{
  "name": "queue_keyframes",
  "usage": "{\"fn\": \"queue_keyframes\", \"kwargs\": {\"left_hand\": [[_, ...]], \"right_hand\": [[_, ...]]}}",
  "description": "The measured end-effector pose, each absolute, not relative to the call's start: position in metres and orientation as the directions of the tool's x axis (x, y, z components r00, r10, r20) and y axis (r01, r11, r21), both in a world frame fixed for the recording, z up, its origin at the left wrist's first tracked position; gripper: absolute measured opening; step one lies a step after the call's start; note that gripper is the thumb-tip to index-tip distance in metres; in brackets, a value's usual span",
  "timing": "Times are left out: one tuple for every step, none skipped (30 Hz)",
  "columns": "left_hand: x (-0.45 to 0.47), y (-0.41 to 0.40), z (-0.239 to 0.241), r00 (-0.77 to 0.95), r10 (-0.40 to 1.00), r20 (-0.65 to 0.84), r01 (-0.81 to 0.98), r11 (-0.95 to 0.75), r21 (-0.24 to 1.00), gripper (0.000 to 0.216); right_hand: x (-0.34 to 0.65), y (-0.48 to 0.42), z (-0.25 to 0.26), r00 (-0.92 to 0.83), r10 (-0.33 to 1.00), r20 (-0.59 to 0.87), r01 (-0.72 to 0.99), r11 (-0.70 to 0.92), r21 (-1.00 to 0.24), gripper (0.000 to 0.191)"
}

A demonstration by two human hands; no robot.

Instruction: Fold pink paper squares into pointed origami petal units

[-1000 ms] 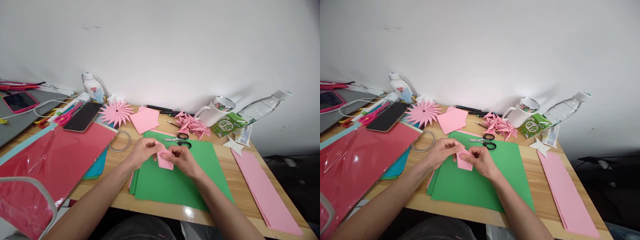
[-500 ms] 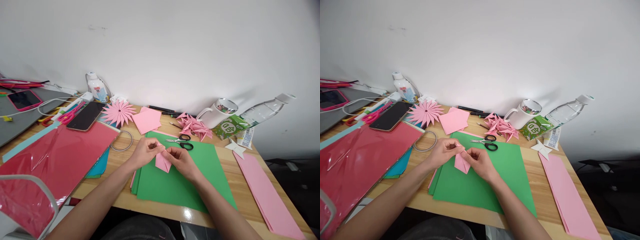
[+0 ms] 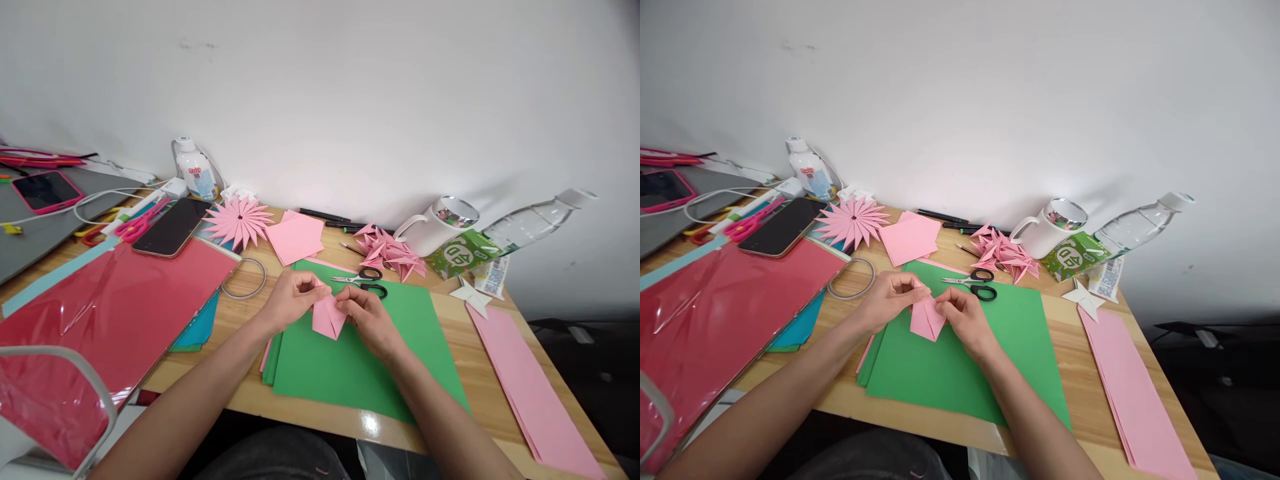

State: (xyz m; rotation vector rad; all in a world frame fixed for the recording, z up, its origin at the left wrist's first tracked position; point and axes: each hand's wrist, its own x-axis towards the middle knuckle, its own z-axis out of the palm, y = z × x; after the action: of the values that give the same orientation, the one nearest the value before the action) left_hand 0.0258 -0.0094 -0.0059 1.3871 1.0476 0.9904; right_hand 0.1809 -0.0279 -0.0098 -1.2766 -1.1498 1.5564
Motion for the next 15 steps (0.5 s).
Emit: {"fn": "queue_keyframes", "kwargs": {"left_hand": [[0.025, -0.009, -0.006, 0.264, 0.964, 0.014, 0.070, -0.034, 0.997, 0.026], [0.024, -0.009, -0.005, 0.265, 0.964, 0.013, 0.072, -0.033, 0.997, 0.027], [0.022, -0.008, -0.004, 0.261, 0.965, 0.007, 0.061, -0.024, 0.998, 0.027], [0.021, -0.007, -0.002, 0.251, 0.968, -0.003, 0.037, -0.006, 0.999, 0.027], [0.019, -0.006, 0.000, 0.235, 0.972, -0.016, 0.003, 0.015, 1.000, 0.028], [0.017, -0.005, 0.002, 0.210, 0.977, -0.026, -0.039, 0.035, 0.999, 0.029], [0.015, -0.004, 0.004, 0.183, 0.982, -0.035, -0.078, 0.050, 0.996, 0.030], [0.012, -0.002, 0.006, 0.153, 0.988, -0.035, -0.110, 0.053, 0.993, 0.031], [0.010, 0.000, 0.007, 0.122, 0.992, -0.032, -0.140, 0.049, 0.989, 0.031], [0.009, 0.001, 0.007, 0.106, 0.994, -0.032, -0.161, 0.049, 0.986, 0.031], [0.008, 0.002, 0.007, 0.101, 0.994, -0.035, -0.177, 0.052, 0.983, 0.031], [0.008, 0.002, 0.006, 0.108, 0.993, -0.041, -0.185, 0.061, 0.981, 0.030], [0.009, 0.002, 0.005, 0.124, 0.991, -0.050, -0.184, 0.072, 0.980, 0.030], [0.011, 0.000, 0.003, 0.143, 0.988, -0.058, -0.176, 0.084, 0.981, 0.029], [0.014, -0.001, 0.001, 0.165, 0.984, -0.066, -0.163, 0.093, 0.982, 0.029]], "right_hand": [[0.181, -0.028, -0.010, -0.177, 0.947, -0.266, -0.024, -0.275, -0.961, 0.015], [0.182, -0.027, -0.010, -0.183, 0.944, -0.274, -0.015, -0.281, -0.960, 0.014], [0.183, -0.027, -0.010, -0.189, 0.941, -0.282, -0.012, -0.289, -0.957, 0.014], [0.184, -0.027, -0.010, -0.200, 0.936, -0.291, -0.015, -0.300, -0.954, 0.015], [0.186, -0.026, -0.009, -0.213, 0.930, -0.301, -0.021, -0.312, -0.950, 0.015], [0.187, -0.026, -0.009, -0.223, 0.925, -0.308, -0.028, -0.322, -0.946, 0.016], [0.189, -0.025, -0.009, -0.229, 0.922, -0.312, -0.034, -0.327, -0.944, 0.016], [0.191, -0.024, -0.009, -0.229, 0.923, -0.309, -0.039, -0.326, -0.945, 0.017], [0.193, -0.024, -0.009, -0.220, 0.928, -0.300, -0.047, -0.317, -0.947, 0.018], [0.194, -0.023, -0.008, -0.204, 0.937, -0.285, -0.057, -0.302, -0.952, 0.020], [0.195, -0.022, -0.008, -0.184, 0.946, -0.267, -0.072, -0.284, -0.956, 0.021], [0.195, -0.022, -0.008, -0.168, 0.955, -0.246, -0.089, -0.263, -0.961, 0.023], [0.195, -0.022, -0.008, -0.159, 0.962, -0.224, -0.103, -0.241, -0.965, 0.026], [0.194, -0.023, -0.008, -0.159, 0.966, -0.203, -0.108, -0.222, -0.969, 0.029], [0.193, -0.023, -0.008, -0.177, 0.966, -0.187, -0.099, -0.207, -0.973, 0.031]]}}
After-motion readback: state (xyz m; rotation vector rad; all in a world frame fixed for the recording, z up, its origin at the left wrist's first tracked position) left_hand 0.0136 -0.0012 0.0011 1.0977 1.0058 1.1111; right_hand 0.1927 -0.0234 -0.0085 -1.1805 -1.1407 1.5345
